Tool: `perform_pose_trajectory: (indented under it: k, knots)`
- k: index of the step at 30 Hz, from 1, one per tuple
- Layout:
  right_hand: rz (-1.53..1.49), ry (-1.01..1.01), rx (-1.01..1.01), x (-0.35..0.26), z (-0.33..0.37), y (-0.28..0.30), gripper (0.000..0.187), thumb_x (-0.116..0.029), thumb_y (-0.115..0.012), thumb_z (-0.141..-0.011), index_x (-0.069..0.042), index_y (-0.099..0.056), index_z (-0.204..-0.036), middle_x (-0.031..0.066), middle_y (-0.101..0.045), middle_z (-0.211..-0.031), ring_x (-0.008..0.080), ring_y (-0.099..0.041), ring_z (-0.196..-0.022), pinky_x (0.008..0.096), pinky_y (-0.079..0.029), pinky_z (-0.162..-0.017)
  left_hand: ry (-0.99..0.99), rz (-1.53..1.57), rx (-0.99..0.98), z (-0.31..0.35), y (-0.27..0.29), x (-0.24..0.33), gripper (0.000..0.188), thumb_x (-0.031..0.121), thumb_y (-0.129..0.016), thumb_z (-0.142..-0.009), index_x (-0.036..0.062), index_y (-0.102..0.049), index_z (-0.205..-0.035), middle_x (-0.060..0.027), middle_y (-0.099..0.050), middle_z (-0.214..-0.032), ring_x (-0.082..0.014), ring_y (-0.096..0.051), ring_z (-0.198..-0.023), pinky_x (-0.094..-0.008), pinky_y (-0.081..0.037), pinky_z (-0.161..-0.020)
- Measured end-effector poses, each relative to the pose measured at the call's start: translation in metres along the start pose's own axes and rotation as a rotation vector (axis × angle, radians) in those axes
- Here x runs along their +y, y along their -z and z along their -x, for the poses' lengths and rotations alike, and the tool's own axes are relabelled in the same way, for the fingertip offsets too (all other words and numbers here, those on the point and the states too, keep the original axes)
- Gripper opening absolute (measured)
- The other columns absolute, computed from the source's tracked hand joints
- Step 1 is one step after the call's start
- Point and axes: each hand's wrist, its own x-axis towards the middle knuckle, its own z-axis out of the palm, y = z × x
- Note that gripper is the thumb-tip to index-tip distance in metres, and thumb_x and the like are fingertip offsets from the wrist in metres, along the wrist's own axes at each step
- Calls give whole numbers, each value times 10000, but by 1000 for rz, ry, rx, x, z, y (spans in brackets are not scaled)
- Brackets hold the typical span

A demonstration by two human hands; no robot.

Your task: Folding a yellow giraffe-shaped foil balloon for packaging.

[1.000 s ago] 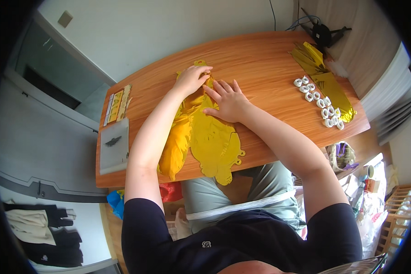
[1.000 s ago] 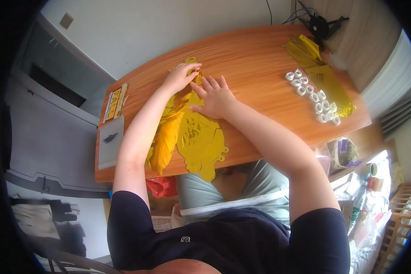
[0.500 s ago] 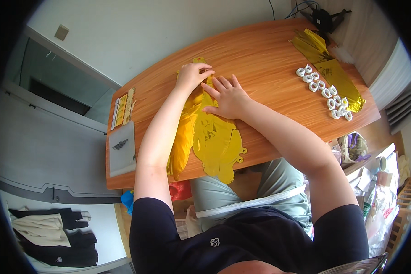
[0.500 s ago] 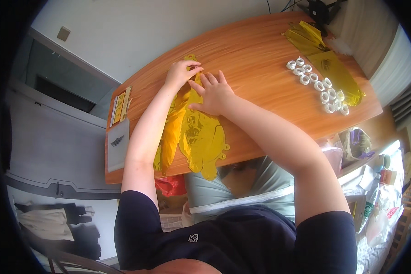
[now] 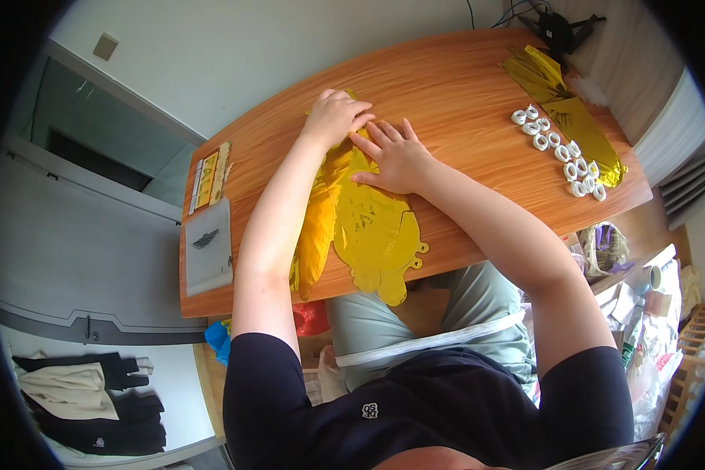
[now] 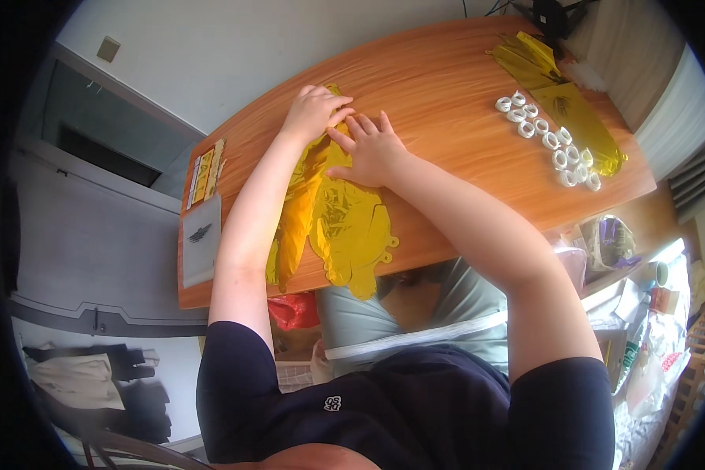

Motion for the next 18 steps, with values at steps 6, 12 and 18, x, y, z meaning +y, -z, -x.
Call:
perform_pose_trajectory:
  k: [6, 12, 18]
  knots:
    - [5, 3, 22, 3, 3, -2, 928, -818, -321, -940, -223, -198, -1641, 182, -259, -1670, 339, -211, -1559, 600, -128, -1245, 62, 10, -133, -2, 7, 5, 321, 343, -730, -913, 186, -766, -1191, -64, -760, -955, -247, -675, -1016, -396, -489, -977]
    - [0, 43, 63, -8, -4, -1, 919, -799, -329, -952, -204, -200, -1641, 197, -309, -1643, 348, -230, -1550, 609, -145, -1237, 431, 438, 10, 6, 8, -8, 427, 261, -630, -1000, 129, -602, -1406, -105, -737, -1189, -297, -654, -1164, -395, -479, -1059]
    - [47, 18, -22, 10, -3, -3, 907, -733, -423, -958, -222, -143, -1654, 194, -254, -1669, 364, -211, -1555, 615, -138, -1235, -85, 563, 166, 31, 62, 82, 199, 158, -741, -842, 104, -729, -1034, -50, -719, -1028, -256, -675, -1020, -398, -516, -904]
